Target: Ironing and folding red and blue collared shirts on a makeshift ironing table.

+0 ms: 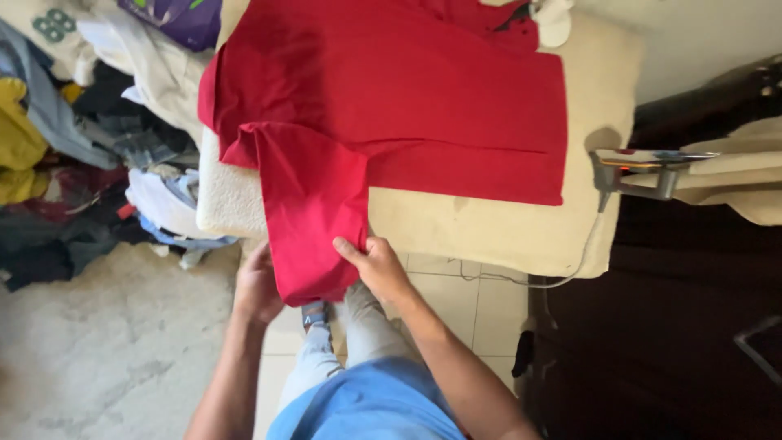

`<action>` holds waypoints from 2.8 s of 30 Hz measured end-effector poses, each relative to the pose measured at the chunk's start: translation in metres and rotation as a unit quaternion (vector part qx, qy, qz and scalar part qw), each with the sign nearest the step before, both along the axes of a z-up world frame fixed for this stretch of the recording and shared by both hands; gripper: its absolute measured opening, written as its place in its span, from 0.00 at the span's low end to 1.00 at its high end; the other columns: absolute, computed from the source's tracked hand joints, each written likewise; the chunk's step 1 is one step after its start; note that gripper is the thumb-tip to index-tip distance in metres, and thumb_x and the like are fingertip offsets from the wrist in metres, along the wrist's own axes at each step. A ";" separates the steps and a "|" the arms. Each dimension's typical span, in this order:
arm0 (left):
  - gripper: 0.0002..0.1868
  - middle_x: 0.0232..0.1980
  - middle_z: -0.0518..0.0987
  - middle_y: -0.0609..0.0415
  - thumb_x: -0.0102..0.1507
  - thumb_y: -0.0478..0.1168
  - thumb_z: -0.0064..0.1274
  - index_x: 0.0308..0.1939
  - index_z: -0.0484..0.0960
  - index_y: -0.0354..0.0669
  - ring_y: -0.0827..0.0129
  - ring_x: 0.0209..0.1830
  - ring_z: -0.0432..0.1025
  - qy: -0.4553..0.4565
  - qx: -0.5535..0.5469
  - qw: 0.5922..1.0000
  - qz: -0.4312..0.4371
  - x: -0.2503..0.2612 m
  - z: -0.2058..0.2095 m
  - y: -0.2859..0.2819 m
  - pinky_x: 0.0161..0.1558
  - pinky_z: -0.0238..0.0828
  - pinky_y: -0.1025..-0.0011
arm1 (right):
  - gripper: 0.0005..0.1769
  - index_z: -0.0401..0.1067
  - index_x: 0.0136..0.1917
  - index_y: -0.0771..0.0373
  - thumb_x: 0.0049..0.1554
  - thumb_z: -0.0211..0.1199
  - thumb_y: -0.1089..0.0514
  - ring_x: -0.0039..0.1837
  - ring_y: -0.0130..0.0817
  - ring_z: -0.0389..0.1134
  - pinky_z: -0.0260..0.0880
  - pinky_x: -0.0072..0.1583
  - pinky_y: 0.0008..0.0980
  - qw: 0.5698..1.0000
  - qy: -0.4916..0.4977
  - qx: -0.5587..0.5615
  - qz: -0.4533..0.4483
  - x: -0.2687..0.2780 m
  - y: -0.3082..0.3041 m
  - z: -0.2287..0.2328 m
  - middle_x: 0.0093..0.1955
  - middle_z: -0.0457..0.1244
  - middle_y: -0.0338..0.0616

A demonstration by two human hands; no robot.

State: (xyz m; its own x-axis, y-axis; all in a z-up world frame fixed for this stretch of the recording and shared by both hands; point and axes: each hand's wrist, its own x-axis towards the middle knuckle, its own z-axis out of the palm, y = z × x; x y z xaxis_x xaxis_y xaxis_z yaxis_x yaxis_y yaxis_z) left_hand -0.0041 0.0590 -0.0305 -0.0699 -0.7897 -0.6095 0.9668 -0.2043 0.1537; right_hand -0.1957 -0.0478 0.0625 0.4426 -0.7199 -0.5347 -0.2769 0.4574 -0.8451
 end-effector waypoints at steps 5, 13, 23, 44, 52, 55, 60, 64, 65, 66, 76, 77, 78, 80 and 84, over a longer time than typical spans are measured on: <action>0.28 0.72 0.73 0.47 0.72 0.51 0.36 0.72 0.67 0.41 0.57 0.69 0.69 0.018 -0.091 0.996 -0.017 -0.046 -0.029 -0.064 0.72 0.62 0.58 | 0.21 0.78 0.55 0.69 0.61 0.64 0.47 0.50 0.26 0.73 0.74 0.55 0.30 0.995 -0.029 0.098 -0.001 -0.024 -0.059 0.031 0.50 0.73 0.43; 0.26 0.73 0.71 0.44 0.79 0.54 0.39 0.73 0.70 0.41 0.51 0.70 0.68 0.170 -0.166 0.971 0.028 -0.029 0.030 -0.153 0.71 0.65 0.51 | 0.22 0.77 0.59 0.66 0.56 0.71 0.52 0.54 0.27 0.72 0.73 0.60 0.31 0.984 -0.062 0.129 0.103 -0.096 -0.114 -0.003 0.54 0.72 0.42; 0.30 0.76 0.71 0.41 0.78 0.55 0.32 0.73 0.69 0.36 0.47 0.75 0.64 0.152 -0.086 0.975 0.136 -0.015 0.039 -0.195 0.77 0.59 0.51 | 0.21 0.79 0.53 0.65 0.57 0.70 0.46 0.54 0.30 0.73 0.74 0.60 0.34 0.973 0.009 0.132 0.191 -0.172 -0.127 -0.028 0.50 0.73 0.41; 0.37 0.68 0.74 0.55 0.67 0.66 0.52 0.68 0.71 0.43 0.62 0.69 0.66 0.008 -0.064 0.973 0.220 -0.024 0.014 -0.181 0.77 0.61 0.60 | 0.23 0.75 0.51 0.66 0.61 0.70 0.42 0.43 0.27 0.69 0.71 0.48 0.30 0.904 0.339 -0.202 -0.166 -0.288 -0.267 0.004 0.44 0.70 0.45; 0.11 0.45 0.80 0.57 0.79 0.46 0.48 0.48 0.77 0.44 0.69 0.44 0.74 -0.153 0.010 0.978 0.140 0.004 0.025 -0.195 0.59 0.74 0.62 | 0.29 0.74 0.56 0.71 0.59 0.70 0.40 0.45 0.30 0.71 0.73 0.47 0.31 0.844 0.387 -0.182 -0.322 -0.316 -0.195 -0.025 0.50 0.71 0.48; 0.09 0.43 0.81 0.57 0.74 0.45 0.47 0.47 0.78 0.44 0.69 0.42 0.76 -0.171 0.056 0.975 0.129 0.013 0.021 -0.202 0.55 0.77 0.63 | 0.36 0.67 0.64 0.73 0.58 0.71 0.42 0.42 0.36 0.69 0.72 0.46 0.37 0.870 0.249 0.003 -0.425 -0.314 -0.191 -0.018 0.47 0.67 0.54; 0.07 0.37 0.80 0.57 0.72 0.40 0.52 0.42 0.78 0.42 0.71 0.30 0.73 -0.289 0.134 0.942 0.102 0.015 0.035 -0.208 0.37 0.78 0.68 | 0.42 0.54 0.70 0.69 0.51 0.73 0.56 0.46 0.39 0.74 0.78 0.50 0.32 0.925 0.113 0.022 -0.363 -0.313 -0.194 -0.025 0.48 0.70 0.51; 0.07 0.35 0.80 0.58 0.72 0.39 0.54 0.40 0.80 0.41 0.72 0.27 0.72 -0.355 0.169 0.916 0.080 0.019 0.035 -0.212 0.31 0.75 0.71 | 0.36 0.63 0.67 0.75 0.50 0.73 0.62 0.46 0.35 0.74 0.76 0.47 0.31 0.907 0.111 -0.016 -0.406 -0.323 -0.210 -0.050 0.48 0.71 0.48; 0.08 0.33 0.78 0.58 0.72 0.40 0.54 0.39 0.80 0.42 0.72 0.27 0.70 -0.359 0.175 0.914 0.076 0.022 0.029 -0.210 0.31 0.74 0.70 | 0.31 0.66 0.65 0.73 0.53 0.74 0.60 0.45 0.33 0.70 0.73 0.45 0.31 0.892 0.185 -0.003 -0.412 -0.312 -0.215 -0.045 0.46 0.69 0.46; 0.09 0.32 0.77 0.59 0.73 0.41 0.55 0.39 0.80 0.43 0.72 0.26 0.69 -0.362 0.181 0.912 0.073 0.026 0.023 -0.209 0.32 0.73 0.69 | 0.26 0.70 0.63 0.71 0.56 0.74 0.59 0.43 0.30 0.66 0.70 0.43 0.32 0.872 0.259 0.009 -0.416 -0.301 -0.219 -0.039 0.45 0.67 0.43; 0.17 0.61 0.79 0.49 0.70 0.45 0.46 0.59 0.75 0.41 0.55 0.63 0.74 -0.155 0.097 0.972 0.148 0.025 -0.006 -0.193 0.70 0.66 0.47 | 0.19 0.71 0.59 0.61 0.55 0.70 0.61 0.46 0.31 0.73 0.80 0.47 0.33 0.854 0.021 -0.048 -0.518 -0.283 -0.250 -0.011 0.50 0.70 0.43; 0.17 0.64 0.78 0.47 0.71 0.45 0.45 0.60 0.74 0.40 0.54 0.65 0.73 -0.129 0.087 0.975 0.159 0.021 -0.008 -0.189 0.71 0.65 0.47 | 0.17 0.69 0.59 0.62 0.57 0.69 0.60 0.44 0.34 0.71 0.79 0.47 0.36 0.842 0.003 -0.067 -0.535 -0.288 -0.253 -0.008 0.49 0.69 0.45; 0.18 0.66 0.77 0.46 0.72 0.44 0.45 0.62 0.73 0.39 0.54 0.68 0.71 -0.103 0.076 0.977 0.169 0.017 -0.009 -0.184 0.73 0.64 0.48 | 0.16 0.67 0.58 0.63 0.60 0.69 0.60 0.43 0.37 0.69 0.78 0.47 0.39 0.830 -0.014 -0.086 -0.551 -0.293 -0.256 -0.006 0.48 0.67 0.46; 0.17 0.66 0.78 0.47 0.72 0.44 0.46 0.62 0.74 0.40 0.55 0.68 0.72 -0.084 0.064 0.979 0.175 0.012 -0.021 -0.177 0.74 0.63 0.50 | 0.16 0.69 0.59 0.64 0.59 0.68 0.60 0.46 0.40 0.72 0.79 0.49 0.40 0.828 0.007 -0.058 -0.558 -0.288 -0.249 -0.008 0.49 0.69 0.48; 0.13 0.63 0.77 0.53 0.75 0.43 0.50 0.61 0.71 0.45 0.60 0.64 0.70 -0.087 0.073 0.978 0.172 0.017 -0.083 -0.161 0.71 0.57 0.55 | 0.13 0.68 0.57 0.68 0.61 0.64 0.61 0.52 0.46 0.71 0.81 0.55 0.44 0.827 0.037 0.047 -0.558 -0.297 -0.245 -0.047 0.53 0.67 0.53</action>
